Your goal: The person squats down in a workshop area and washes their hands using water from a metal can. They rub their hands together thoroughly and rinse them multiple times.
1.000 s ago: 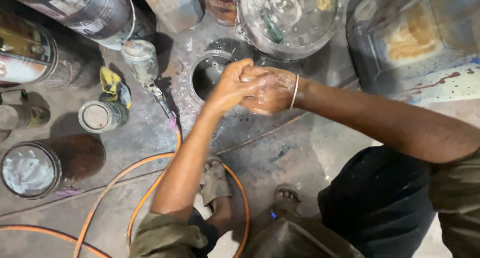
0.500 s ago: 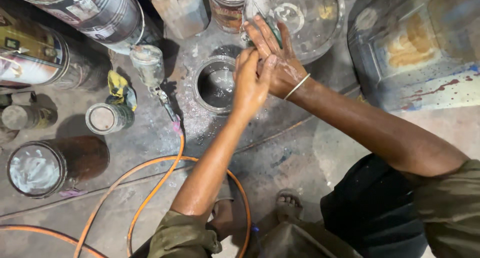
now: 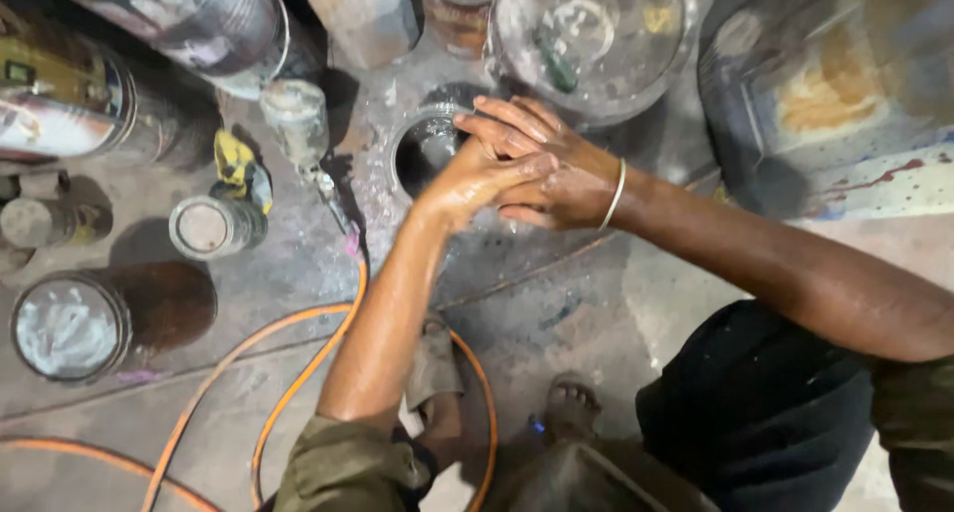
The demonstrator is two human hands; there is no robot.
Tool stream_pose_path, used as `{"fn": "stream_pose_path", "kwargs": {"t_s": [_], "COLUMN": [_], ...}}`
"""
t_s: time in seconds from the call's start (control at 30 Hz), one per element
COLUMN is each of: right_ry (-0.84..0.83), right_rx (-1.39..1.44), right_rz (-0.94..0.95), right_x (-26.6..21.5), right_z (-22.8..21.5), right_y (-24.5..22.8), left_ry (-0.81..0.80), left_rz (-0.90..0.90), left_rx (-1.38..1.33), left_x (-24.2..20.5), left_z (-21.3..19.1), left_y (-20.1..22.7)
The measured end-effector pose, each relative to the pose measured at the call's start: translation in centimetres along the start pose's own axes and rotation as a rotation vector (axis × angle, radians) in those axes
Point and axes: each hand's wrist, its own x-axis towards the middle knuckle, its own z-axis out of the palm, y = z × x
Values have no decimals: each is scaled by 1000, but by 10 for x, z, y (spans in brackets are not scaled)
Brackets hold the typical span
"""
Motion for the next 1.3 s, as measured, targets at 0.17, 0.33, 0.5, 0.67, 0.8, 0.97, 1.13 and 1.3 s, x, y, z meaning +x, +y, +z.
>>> {"fn": "stream_pose_path", "kwargs": {"t_s": [0.17, 0.33, 0.5, 0.67, 0.8, 0.97, 1.13, 1.3], "right_ry": [-15, 33, -39, -2, 57, 219, 767, 918], "right_rx": [-181, -192, -155, -73, -78, -148, 84, 428], "right_rz": [8, 49, 39, 40, 49, 465, 582, 708], "right_x": [3, 7, 6, 6, 9, 22, 38, 40], "right_z": [-2, -3, -1, 9, 25, 67, 84, 85], "right_y": [11, 14, 6, 9, 27, 44, 56, 33], "left_ry": [294, 242, -73, -39, 439, 781, 782, 714], "left_rz": [-136, -89, -6, 160, -61, 379, 519, 566], "left_rx": [-41, -181, 50, -27, -272, -508, -252, -23], "left_x": [10, 3, -9, -2, 17, 33, 32, 25], "left_z": [23, 10, -20, -11, 11, 42, 67, 56], "left_y": [10, 12, 7, -2, -8, -20, -34, -39]}}
